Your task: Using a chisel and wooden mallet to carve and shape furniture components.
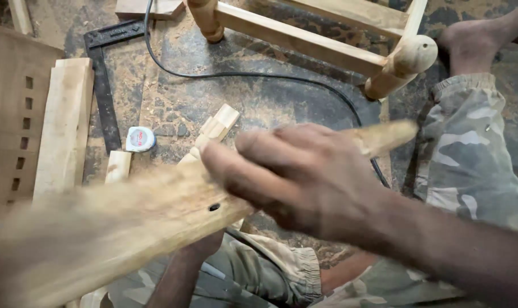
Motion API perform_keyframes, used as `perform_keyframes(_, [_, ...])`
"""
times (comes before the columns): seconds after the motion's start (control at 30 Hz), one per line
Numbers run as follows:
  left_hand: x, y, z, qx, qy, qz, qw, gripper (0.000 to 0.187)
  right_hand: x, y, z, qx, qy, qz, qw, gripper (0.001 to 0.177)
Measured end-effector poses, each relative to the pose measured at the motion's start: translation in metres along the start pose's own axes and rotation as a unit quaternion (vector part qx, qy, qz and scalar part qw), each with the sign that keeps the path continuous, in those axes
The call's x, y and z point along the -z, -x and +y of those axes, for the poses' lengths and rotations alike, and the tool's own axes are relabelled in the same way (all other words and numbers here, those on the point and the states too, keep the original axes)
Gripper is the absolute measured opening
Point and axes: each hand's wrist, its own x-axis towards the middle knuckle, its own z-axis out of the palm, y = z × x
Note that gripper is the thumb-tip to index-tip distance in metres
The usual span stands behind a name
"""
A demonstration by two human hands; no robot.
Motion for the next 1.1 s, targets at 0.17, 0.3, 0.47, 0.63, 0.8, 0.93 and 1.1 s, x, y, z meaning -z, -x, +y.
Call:
perform_keyframes(0.17, [0.004,-0.022,0.028,-0.029,-0.051,-0.025,0.998,0.043,-0.015,0.006,0.005,0.026,0.029,-0.086,0.996,0.041])
perform_keyframes(0.3, [0.012,-0.022,0.051,-0.06,-0.142,-0.029,0.988,0.04,-0.01,0.008,0.002,0.017,-0.008,-0.019,1.0,0.043])
perform_keyframes(0.47, [0.001,-0.021,0.047,0.069,0.246,0.023,0.966,0.052,-0.003,0.007,0.008,-0.035,0.011,-0.03,0.999,0.042])
perform_keyframes(0.63, [0.003,-0.019,0.034,0.155,0.536,-0.015,0.83,0.057,-0.001,0.01,0.006,-0.045,-0.018,-0.039,0.998,0.036])
perform_keyframes(0.8, [-0.002,-0.031,0.055,0.146,0.466,0.021,0.873,0.044,-0.007,0.021,0.004,-0.031,-0.004,-0.108,0.994,0.037])
perform_keyframes(0.93, [0.012,-0.035,0.076,0.13,0.288,0.098,0.944,0.025,-0.006,0.027,0.003,-0.116,-0.031,-0.045,0.992,0.05])
perform_keyframes(1.1, [0.012,-0.048,0.123,0.128,0.162,0.122,0.971,0.01,0.027,0.019,0.004,-0.221,-0.081,-0.018,0.972,0.065])
